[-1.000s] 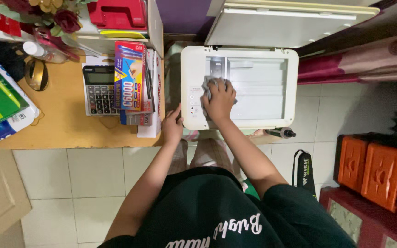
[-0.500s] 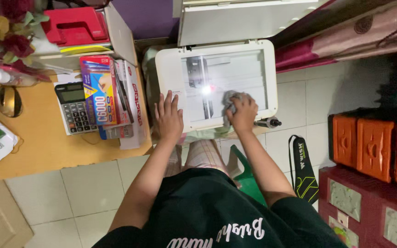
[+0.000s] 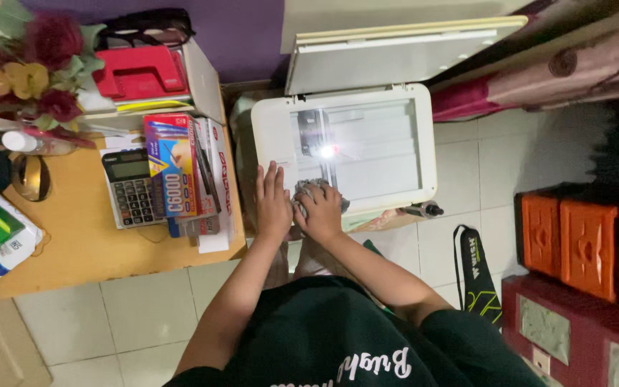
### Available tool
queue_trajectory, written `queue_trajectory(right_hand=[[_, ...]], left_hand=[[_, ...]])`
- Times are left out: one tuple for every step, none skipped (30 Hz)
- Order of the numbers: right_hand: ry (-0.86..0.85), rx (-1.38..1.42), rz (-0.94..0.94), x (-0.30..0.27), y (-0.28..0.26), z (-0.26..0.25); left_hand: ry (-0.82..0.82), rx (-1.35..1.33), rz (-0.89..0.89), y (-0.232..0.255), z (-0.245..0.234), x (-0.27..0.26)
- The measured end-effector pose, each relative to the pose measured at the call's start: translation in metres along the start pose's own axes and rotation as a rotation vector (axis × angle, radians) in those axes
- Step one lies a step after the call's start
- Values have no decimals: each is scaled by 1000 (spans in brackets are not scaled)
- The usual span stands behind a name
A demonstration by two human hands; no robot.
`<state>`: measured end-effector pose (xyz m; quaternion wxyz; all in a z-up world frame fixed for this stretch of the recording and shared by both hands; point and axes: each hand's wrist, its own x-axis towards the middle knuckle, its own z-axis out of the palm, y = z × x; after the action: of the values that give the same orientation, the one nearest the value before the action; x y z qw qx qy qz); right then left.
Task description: The person moves a package of paper and a yellow folder aside to access a white printer. They use a spray bottle to apply liquid to a cloth and wipe the exterior and interior surfaces of the printer, including the scanner glass and the underside of the lid.
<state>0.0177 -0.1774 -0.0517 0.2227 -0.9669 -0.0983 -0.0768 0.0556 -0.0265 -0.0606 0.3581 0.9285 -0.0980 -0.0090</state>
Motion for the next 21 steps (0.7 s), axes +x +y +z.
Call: queue_trajectory(right_hand=[[31,-11,23,9,-4,4],[61,-21,47,18,-6,7],[86,-14,59,32,-3,9],[110,-7,71,48,3,11],[124,2,91,57,5,12],[150,-3,76,71,8,15],[180,-14,64,92,14,19],[210,-24,51,113,21,21],[247,-34,57,133,24,23],[283,-44,63,153,27,25],[320,-55,74,166,29,26],[307,-48,88,174,29,27],[291,-41,106,179,29,27],[276,-34,123,183,29,26],[269,-28,114,182,31,24],[262,-22,104,181,34,23],[257,-15,94,181,37,21],[224,-11,96,176,42,18],[195,-8,96,171,50,12],[166,-4,96,167,61,7],[203,-45,136,163,74,3]], left_hand=[[-10,24,-20,0,0,0],[-21,47,-40,0,-1,-1],[-11,65,-27,0,0,1],[-1,84,-13,1,0,3],[-2,101,-8,2,-2,-1],[12,123,3,1,-5,-3],[26,141,19,2,-6,-2],[40,159,34,4,-7,-1],[1,157,-5,6,-8,1],[-39,154,-45,8,-10,2],[-81,150,-82,10,-10,6],[-89,178,-104,11,-10,12],[-101,205,-127,12,-10,17],[-112,232,-150,14,-9,22],[-83,217,-154,15,-4,29],[-53,203,-159,15,1,42],[-22,189,-161,15,6,54],[-15,222,-135,14,10,65],[-4,256,-104,14,14,77],[7,290,-74,13,17,86],[-31,317,-79,13,17,86]])
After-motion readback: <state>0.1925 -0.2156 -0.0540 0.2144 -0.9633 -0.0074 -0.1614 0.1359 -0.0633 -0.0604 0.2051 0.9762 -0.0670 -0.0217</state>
